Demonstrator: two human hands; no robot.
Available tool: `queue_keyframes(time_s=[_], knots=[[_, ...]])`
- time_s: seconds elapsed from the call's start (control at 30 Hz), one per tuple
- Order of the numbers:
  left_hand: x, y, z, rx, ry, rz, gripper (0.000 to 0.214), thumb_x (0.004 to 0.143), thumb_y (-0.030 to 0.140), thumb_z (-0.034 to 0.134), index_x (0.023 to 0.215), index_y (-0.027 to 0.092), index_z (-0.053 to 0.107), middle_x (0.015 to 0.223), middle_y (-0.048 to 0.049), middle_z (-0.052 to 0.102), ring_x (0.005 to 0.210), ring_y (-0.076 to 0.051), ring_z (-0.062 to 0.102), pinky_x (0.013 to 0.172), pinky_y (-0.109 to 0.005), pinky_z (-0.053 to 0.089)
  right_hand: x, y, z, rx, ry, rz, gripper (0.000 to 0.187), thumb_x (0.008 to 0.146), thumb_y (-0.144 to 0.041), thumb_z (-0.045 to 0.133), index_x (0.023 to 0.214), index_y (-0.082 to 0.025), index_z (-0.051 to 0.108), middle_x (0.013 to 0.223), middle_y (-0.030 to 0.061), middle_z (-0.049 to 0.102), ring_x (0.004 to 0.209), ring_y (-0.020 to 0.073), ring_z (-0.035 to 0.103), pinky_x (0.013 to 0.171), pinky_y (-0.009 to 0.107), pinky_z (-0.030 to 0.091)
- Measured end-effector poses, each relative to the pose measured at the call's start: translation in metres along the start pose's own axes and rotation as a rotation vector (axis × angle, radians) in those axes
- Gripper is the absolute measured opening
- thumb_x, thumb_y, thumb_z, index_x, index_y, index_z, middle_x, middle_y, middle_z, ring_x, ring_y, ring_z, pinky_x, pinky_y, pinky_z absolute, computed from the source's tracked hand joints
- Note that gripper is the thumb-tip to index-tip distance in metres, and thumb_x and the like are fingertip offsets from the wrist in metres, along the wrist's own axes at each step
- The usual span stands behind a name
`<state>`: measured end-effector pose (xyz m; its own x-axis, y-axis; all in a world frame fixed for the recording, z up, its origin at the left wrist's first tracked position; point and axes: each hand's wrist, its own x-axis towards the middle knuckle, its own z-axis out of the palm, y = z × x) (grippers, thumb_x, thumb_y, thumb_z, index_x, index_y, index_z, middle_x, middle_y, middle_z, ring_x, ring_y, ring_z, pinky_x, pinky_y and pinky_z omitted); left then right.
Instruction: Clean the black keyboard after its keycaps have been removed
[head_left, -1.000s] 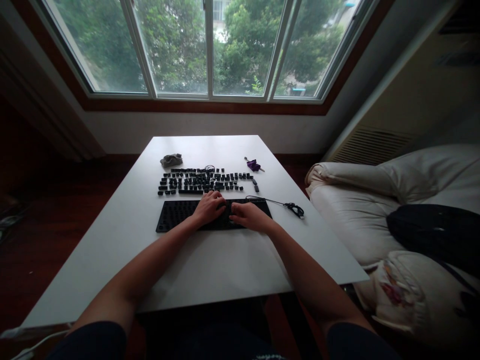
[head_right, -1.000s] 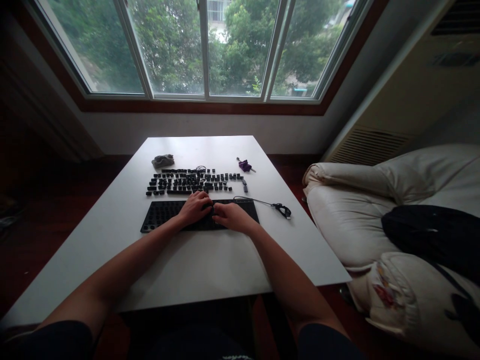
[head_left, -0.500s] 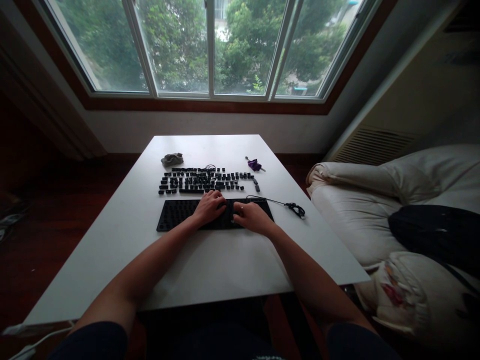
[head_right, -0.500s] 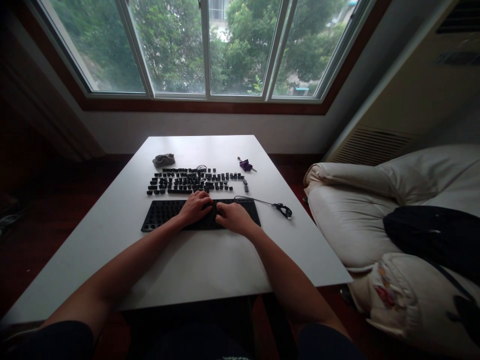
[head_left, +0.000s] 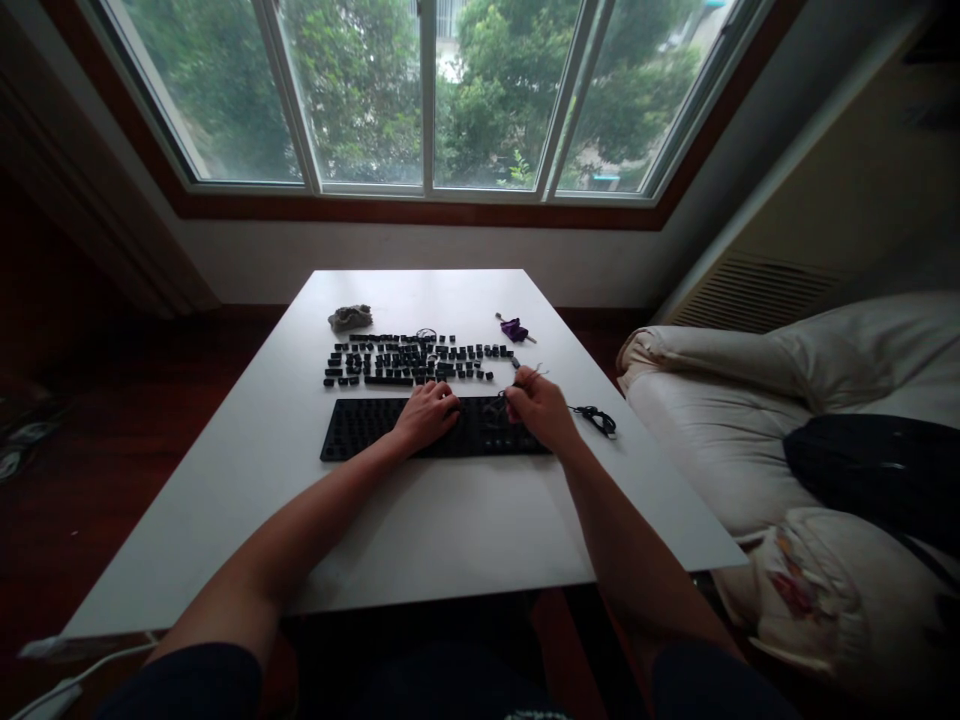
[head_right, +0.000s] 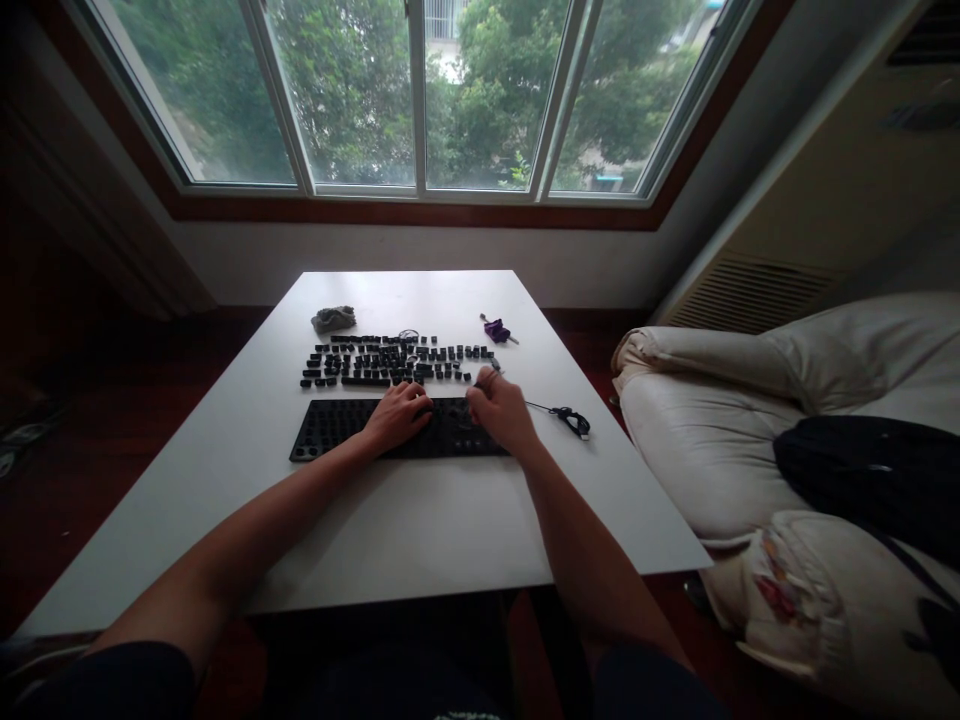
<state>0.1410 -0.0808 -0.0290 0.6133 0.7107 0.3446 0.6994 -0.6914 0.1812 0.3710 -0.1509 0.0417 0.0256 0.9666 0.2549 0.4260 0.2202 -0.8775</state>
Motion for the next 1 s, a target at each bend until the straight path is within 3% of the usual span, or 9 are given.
queue_keyframes(time_s=[0.13,0.3,0.47,0.67,0.87,1.0], knots=[[-0.002,0.002,0.0,-0.03,0.005,-0.006,0.019,0.094,0.03,0.058,0.107,0.023,0.071,0.115,-0.0088,0.062,0.107,-0.026,0.053,0.095,-0.043,0.043,0.008,0.005,-0.015,0.077,0.065,0.02,0.028,0.084,-0.046,0.062,0.076,-0.024,0.047,0.059,-0.0017,0.063,0.052,0.0161,0.06,0.053,0.027,0.049],[-0.002,0.003,-0.003,-0.215,0.043,-0.036,0.019,0.094,0.034,0.06,0.103,0.024,0.073,0.108,-0.0074,0.066,0.103,-0.026,0.056,0.095,-0.043,0.043,0.009,0.012,-0.003,0.005,0.028,-0.001,0.032,0.085,-0.052,0.064,0.075,-0.025,0.049,0.064,0.0007,0.068,0.058,0.0197,0.066,0.062,0.033,0.055],[0.004,0.007,-0.006,-0.659,0.094,-0.09,0.03,0.097,0.043,0.055,0.106,0.021,0.074,0.104,-0.0069,0.07,0.101,-0.024,0.061,0.093,-0.037,0.046,0.004,0.011,0.005,-0.039,0.011,-0.067,0.03,0.089,-0.052,0.062,0.079,-0.025,0.053,0.068,0.0006,0.071,0.063,0.0205,0.068,0.067,0.033,0.054],[0.01,0.012,-0.005,-1.247,-0.001,-0.207,0.041,0.09,0.052,0.063,0.102,0.015,0.075,0.095,-0.0066,0.073,0.087,-0.019,0.063,0.083,-0.031,0.047,0.001,0.01,0.009,0.023,0.022,-0.094,0.031,0.091,-0.053,0.062,0.081,-0.025,0.055,0.07,0.0017,0.072,0.066,0.0213,0.07,0.067,0.032,0.053],[0.008,0.014,-0.005,-1.404,-0.027,-0.305,0.043,0.083,0.053,0.071,0.099,0.014,0.073,0.093,-0.0066,0.072,0.083,-0.016,0.062,0.077,-0.028,0.046,-0.001,0.012,0.014,0.105,0.016,-0.083,0.034,0.089,-0.056,0.064,0.082,-0.024,0.055,0.073,0.003,0.073,0.069,0.0219,0.072,0.068,0.033,0.056],[0.007,0.013,-0.003,-1.462,-0.045,-0.323,0.035,0.08,0.045,0.076,0.098,0.015,0.071,0.093,-0.0047,0.071,0.083,-0.015,0.062,0.077,-0.026,0.046,-0.001,0.014,0.018,0.123,0.017,-0.07,0.035,0.089,-0.056,0.065,0.081,-0.024,0.055,0.072,0.003,0.073,0.068,0.0219,0.072,0.068,0.034,0.057]])
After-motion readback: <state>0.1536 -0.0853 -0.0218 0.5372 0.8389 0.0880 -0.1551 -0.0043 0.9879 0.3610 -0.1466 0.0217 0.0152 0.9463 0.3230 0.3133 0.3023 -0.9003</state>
